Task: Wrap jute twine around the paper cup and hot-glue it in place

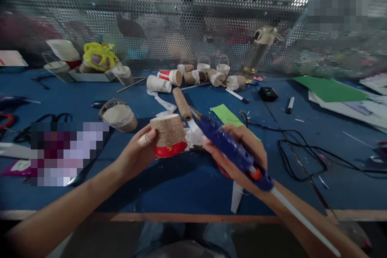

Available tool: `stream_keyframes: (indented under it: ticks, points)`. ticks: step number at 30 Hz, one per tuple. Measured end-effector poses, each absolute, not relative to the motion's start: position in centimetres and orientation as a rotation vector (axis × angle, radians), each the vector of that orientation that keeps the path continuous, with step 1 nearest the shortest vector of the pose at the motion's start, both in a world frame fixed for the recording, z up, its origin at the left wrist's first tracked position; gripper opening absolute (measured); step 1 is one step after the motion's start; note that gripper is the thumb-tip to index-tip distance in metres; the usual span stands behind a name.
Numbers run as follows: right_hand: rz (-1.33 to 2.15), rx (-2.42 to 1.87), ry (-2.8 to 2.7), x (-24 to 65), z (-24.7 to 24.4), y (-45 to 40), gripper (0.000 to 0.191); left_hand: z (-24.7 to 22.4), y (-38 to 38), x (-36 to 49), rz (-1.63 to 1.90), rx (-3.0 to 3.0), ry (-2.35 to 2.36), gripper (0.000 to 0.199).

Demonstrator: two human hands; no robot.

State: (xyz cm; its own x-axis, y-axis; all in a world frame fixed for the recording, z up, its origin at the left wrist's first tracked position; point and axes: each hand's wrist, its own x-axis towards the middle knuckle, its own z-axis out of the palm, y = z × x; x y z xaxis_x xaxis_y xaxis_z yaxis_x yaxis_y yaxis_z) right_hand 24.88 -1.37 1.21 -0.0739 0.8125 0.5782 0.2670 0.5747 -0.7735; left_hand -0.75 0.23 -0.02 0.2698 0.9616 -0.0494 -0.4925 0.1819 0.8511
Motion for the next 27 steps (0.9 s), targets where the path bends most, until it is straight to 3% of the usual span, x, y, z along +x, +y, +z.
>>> stream_keyframes:
  ticks: [6,16,27]
  points:
    - [0.815,-0.607,-1.833,25.4,1.8,-3.0,0.039,-0.1,0.3,-0.9,1.190,0.762,0.675,0.044]
    - [0.892,-0.953,-1.643,24.6,-0.5,-2.0,0.013,0.1,0.2,-1.0,1.130,0.644,0.748,0.051]
    - [0.929,-0.923,-1.898,25.5,-1.1,-1.2,0.025,0.1,0.2,-0.9,1.253,0.785,0.807,0.056]
